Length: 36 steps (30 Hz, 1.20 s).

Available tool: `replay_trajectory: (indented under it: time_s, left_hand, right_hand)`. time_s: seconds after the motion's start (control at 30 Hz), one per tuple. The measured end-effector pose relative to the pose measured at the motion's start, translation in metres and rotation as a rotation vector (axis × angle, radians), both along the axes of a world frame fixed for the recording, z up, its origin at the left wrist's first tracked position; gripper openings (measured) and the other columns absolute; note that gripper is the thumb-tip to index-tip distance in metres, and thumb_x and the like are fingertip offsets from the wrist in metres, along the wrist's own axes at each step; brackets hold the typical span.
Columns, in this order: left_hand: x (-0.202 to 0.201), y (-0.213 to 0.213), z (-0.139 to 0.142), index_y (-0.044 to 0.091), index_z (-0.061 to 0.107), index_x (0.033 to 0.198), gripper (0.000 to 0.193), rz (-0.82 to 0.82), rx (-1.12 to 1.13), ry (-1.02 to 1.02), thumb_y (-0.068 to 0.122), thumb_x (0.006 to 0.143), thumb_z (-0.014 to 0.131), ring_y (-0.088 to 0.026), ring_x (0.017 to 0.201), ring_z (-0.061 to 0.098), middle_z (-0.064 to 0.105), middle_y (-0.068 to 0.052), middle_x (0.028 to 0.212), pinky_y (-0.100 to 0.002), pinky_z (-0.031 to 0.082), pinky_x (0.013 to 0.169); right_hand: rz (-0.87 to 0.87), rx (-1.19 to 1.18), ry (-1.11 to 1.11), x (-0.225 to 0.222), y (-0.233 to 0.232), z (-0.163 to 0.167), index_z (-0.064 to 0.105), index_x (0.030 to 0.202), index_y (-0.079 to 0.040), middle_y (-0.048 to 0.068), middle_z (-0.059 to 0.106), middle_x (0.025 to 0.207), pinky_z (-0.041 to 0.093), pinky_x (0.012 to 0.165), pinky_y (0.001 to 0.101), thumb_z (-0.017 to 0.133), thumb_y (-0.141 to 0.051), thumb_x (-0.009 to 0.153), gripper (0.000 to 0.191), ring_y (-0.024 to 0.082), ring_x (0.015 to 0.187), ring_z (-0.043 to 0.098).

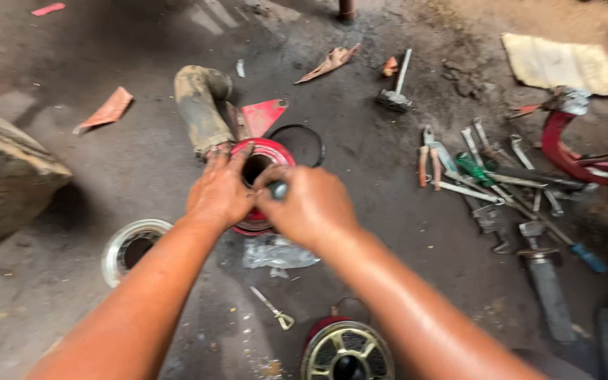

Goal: The person uses a screwdriver to scrape and clean the inside of a red cylindrical metal part. They then place the part down and pick up a larger, dark-colored metal component, continuing to clean its interior with the same tool.

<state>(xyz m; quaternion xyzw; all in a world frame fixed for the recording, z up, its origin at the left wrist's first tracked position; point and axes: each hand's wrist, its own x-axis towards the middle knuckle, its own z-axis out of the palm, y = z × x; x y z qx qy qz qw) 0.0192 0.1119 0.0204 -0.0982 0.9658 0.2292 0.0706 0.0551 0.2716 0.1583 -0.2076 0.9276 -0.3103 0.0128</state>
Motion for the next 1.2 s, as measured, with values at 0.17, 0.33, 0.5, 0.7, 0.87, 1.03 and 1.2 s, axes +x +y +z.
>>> replay_trajectory:
  time_s: [0.17,0.33,0.5,0.7,0.87,1.03,1.2]
  left_hand:
    - [0.003,-0.007,0.005,0.030,0.029,0.159,0.089,-0.037,-0.006,0.024,0.044,0.083,0.074,-0.035,0.152,0.025,0.025,-0.018,0.165,-0.045,0.032,0.118]
    - [-0.001,-0.010,0.009,0.034,0.024,0.159,0.092,-0.058,-0.036,-0.051,0.045,0.083,0.075,-0.035,0.152,0.023,0.022,-0.015,0.165,-0.044,0.031,0.118]
    - [0.005,-0.018,0.017,0.034,0.032,0.159,0.095,-0.069,0.013,-0.008,0.048,0.077,0.077,-0.036,0.150,0.031,0.027,-0.016,0.165,-0.044,0.035,0.117]
    - [0.006,-0.023,0.015,0.034,0.036,0.155,0.096,-0.075,-0.005,-0.002,0.051,0.071,0.079,-0.031,0.148,0.034,0.030,-0.012,0.163,-0.043,0.037,0.115]
    - [-0.002,-0.002,0.012,0.027,0.045,0.154,0.083,-0.121,-0.077,0.097,0.051,0.079,0.073,-0.039,0.138,0.049,0.046,-0.020,0.153,-0.048,0.045,0.108]
    - [-0.002,0.006,0.016,0.026,0.048,0.150,0.086,-0.128,-0.105,0.018,0.055,0.074,0.077,-0.040,0.131,0.057,0.049,-0.022,0.151,-0.048,0.050,0.106]
    - [0.000,-0.002,0.009,0.030,0.050,0.146,0.086,-0.071,-0.047,0.060,0.050,0.069,0.081,-0.038,0.137,0.051,0.045,-0.019,0.154,-0.048,0.047,0.108]
  right_hand:
    - [0.020,-0.004,0.012,-0.003,0.010,-0.009,0.080,0.096,-0.026,0.010,0.076,0.084,0.057,0.072,0.0441,0.072,-0.037,0.080,0.022,0.032,0.079,0.074]
    - [-0.051,0.081,-0.097,-0.010,-0.005,-0.014,0.081,0.098,-0.026,0.013,0.075,0.076,0.056,0.074,0.0448,0.072,-0.037,0.080,0.023,0.033,0.076,0.072]
    - [-0.026,0.037,-0.091,0.004,0.004,0.011,0.080,0.102,-0.025,0.014,0.074,0.075,0.056,0.073,0.0449,0.071,-0.035,0.081,0.025,0.034,0.074,0.072]
    - [-0.007,-0.098,-0.036,0.003,0.022,-0.015,0.079,0.098,-0.024,0.010,0.077,0.087,0.057,0.073,0.0435,0.071,-0.035,0.081,0.022,0.033,0.079,0.074]
    - [-0.053,0.073,-0.096,-0.026,0.023,-0.061,0.078,0.097,-0.025,0.012,0.076,0.086,0.056,0.077,0.0453,0.073,-0.038,0.081,0.022,0.034,0.083,0.073]
    - [-0.063,0.030,-0.040,-0.029,0.026,-0.040,0.078,0.097,-0.024,0.011,0.076,0.087,0.056,0.080,0.0447,0.076,-0.035,0.074,0.026,0.034,0.085,0.073]
    - [-0.184,-0.099,-0.108,-0.029,0.026,-0.026,0.078,0.095,-0.022,0.009,0.077,0.087,0.058,0.077,0.0422,0.074,-0.039,0.078,0.024,0.031,0.084,0.075]
